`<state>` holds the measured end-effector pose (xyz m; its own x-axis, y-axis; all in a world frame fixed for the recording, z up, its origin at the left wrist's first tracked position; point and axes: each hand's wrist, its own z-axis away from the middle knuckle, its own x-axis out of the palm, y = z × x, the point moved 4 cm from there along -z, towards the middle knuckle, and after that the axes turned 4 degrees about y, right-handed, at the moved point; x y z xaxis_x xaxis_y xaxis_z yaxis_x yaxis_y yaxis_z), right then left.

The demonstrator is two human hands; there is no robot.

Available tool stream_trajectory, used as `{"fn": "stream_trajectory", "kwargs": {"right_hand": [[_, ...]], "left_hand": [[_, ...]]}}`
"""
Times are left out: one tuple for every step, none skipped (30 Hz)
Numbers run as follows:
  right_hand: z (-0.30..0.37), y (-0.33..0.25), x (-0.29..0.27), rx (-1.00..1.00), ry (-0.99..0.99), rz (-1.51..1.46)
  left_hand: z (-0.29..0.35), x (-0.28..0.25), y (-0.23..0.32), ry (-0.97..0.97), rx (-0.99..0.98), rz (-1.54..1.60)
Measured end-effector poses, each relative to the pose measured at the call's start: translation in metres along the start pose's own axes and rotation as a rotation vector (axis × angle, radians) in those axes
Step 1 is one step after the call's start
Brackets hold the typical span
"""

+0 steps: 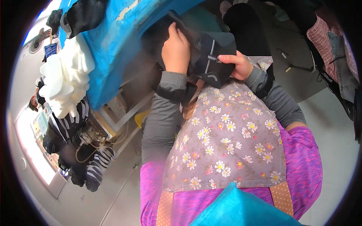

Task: The person places a shoe component into a bin, picks up a piece of white foam padding, and inserts it into the interior of a black shoe upper at a workstation table.

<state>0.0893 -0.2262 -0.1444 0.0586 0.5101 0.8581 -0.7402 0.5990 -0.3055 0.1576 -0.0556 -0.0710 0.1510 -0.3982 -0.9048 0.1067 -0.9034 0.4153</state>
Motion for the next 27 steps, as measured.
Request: {"fn": "stream_trajectory", "kwargs": {"right_hand": [[-0.003,0.0,-0.001,-0.013,0.006,-0.001],[-0.003,0.002,-0.001,-0.008,0.012,-0.007],[-0.003,0.002,-0.001,-0.009,0.034,-0.002],[-0.003,0.002,-0.002,-0.009,0.055,0.003],[-0.003,0.0,-0.002,-0.012,0.054,0.022],[-0.004,0.001,-0.004,-0.008,0.062,0.018],[-0.005,0.001,-0.006,-0.013,0.057,0.036],[-0.005,0.001,-0.007,-0.018,0.052,0.056],[-0.005,0.001,-0.005,-0.013,0.053,0.059],[-0.004,0.001,0.0,-0.02,0.045,0.06],[-0.003,0.0,0.004,-0.027,0.035,0.062],[-0.002,0.0,0.005,-0.027,0.032,0.072],[-0.001,0.0,0.003,-0.02,0.053,0.06],[0.0,0.001,0.002,-0.013,0.072,0.048],[0.0,0.002,0.001,-0.014,0.064,0.057],[-0.001,0.004,-0.002,0.003,0.053,0.041],[-0.003,0.006,-0.002,0.021,0.043,0.024],[-0.004,0.007,-0.003,0.018,0.037,0.034],[-0.004,0.008,-0.004,0.038,0.049,-0.01],[-0.004,0.008,-0.005,0.058,0.062,-0.057],[-0.003,0.008,-0.001,0.055,0.058,-0.054],[0.0,0.007,0.003,0.035,0.066,-0.078],[0.001,0.006,0.005,0.015,0.077,-0.105],[0.001,0.007,0.005,0.019,0.074,-0.108],[0.0,0.006,0.001,0.007,0.074,-0.109],[0.0,0.006,-0.001,-0.005,0.075,-0.111],[-0.001,0.002,0.002,0.024,0.072,-0.116]], "left_hand": [[-0.001,0.005,-0.006,-0.042,-0.019,0.015],[0.001,0.009,-0.011,-0.051,-0.023,0.014],[0.0,0.01,-0.011,-0.066,-0.04,0.004],[0.0,0.013,-0.012,-0.081,-0.057,-0.006],[-0.001,0.017,-0.014,-0.085,-0.041,0.008],[-0.003,0.022,-0.016,-0.094,-0.045,0.009],[-0.005,0.027,-0.017,-0.121,-0.038,0.025],[-0.007,0.031,-0.018,-0.146,-0.03,0.041],[-0.008,0.032,-0.019,-0.134,0.014,0.03],[-0.008,0.036,-0.023,-0.131,0.009,0.032],[-0.006,0.039,-0.028,-0.131,0.019,0.06],[-0.008,0.038,-0.026,-0.128,0.035,0.09],[-0.007,0.037,-0.024,-0.121,0.028,0.077],[-0.005,0.037,-0.021,-0.112,0.02,0.063],[-0.004,0.036,-0.02,-0.103,0.002,0.072],[-0.002,0.033,-0.02,-0.091,0.002,0.073],[-0.001,0.03,-0.02,-0.082,-0.025,0.054],[-0.002,0.027,-0.018,-0.074,-0.05,0.039],[-0.002,0.023,-0.017,-0.067,-0.094,0.05],[-0.001,0.018,-0.015,-0.059,-0.092,0.054],[-0.001,0.012,-0.014,-0.037,-0.094,0.058],[0.0,0.006,-0.012,-0.017,-0.097,0.061],[0.001,0.003,-0.008,0.012,-0.106,0.094],[0.002,0.002,-0.009,0.011,-0.109,0.089],[0.001,0.003,-0.009,0.008,-0.086,0.076],[-0.001,0.006,-0.009,0.002,-0.063,0.064],[-0.003,0.011,-0.01,-0.035,-0.072,0.084]]}}
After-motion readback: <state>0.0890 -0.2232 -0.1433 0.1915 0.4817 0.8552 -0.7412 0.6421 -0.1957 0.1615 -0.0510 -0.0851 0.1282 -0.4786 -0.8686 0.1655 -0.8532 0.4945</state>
